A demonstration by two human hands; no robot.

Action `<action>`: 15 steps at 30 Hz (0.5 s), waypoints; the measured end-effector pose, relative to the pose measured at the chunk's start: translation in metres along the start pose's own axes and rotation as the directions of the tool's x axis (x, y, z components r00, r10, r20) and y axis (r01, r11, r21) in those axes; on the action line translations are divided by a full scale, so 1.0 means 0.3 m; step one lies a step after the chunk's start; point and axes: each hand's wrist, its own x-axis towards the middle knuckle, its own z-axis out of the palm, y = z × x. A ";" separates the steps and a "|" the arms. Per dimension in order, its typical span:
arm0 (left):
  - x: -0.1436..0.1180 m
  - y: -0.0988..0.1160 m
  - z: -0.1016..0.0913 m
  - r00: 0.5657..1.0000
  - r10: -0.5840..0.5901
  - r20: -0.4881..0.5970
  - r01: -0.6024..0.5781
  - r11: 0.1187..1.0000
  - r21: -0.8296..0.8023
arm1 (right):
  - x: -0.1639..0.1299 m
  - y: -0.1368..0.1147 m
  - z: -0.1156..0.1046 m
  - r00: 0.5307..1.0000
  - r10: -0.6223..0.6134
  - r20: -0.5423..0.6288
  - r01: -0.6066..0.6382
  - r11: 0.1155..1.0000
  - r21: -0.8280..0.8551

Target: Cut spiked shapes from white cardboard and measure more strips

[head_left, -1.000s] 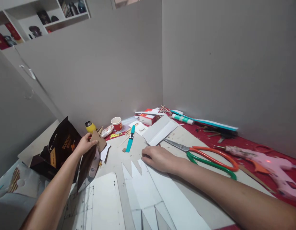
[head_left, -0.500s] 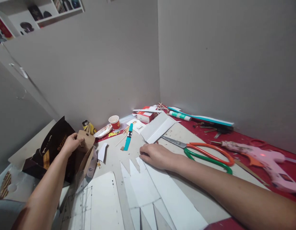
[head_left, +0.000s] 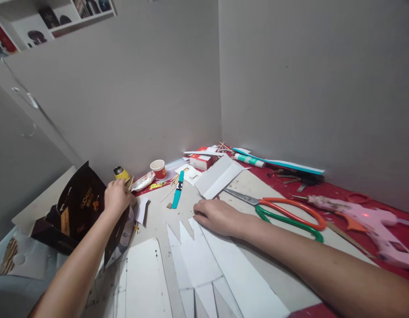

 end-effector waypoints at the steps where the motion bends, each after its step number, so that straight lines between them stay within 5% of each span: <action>1: 0.003 0.021 0.013 0.999 0.047 0.015 -0.047 0.998 0.037 | 0.000 0.000 0.000 1.000 0.000 0.001 0.000 1.000 0.000; 7: 0.083 0.080 0.105 0.973 0.181 0.141 -0.207 0.958 0.197 | 0.000 -0.001 -0.002 1.000 -0.002 -0.001 0.002 1.000 0.001; 15: 0.157 0.074 0.152 0.961 0.162 0.225 -0.218 0.943 0.251 | 0.000 0.004 -0.001 1.000 -0.004 0.001 0.004 1.000 0.006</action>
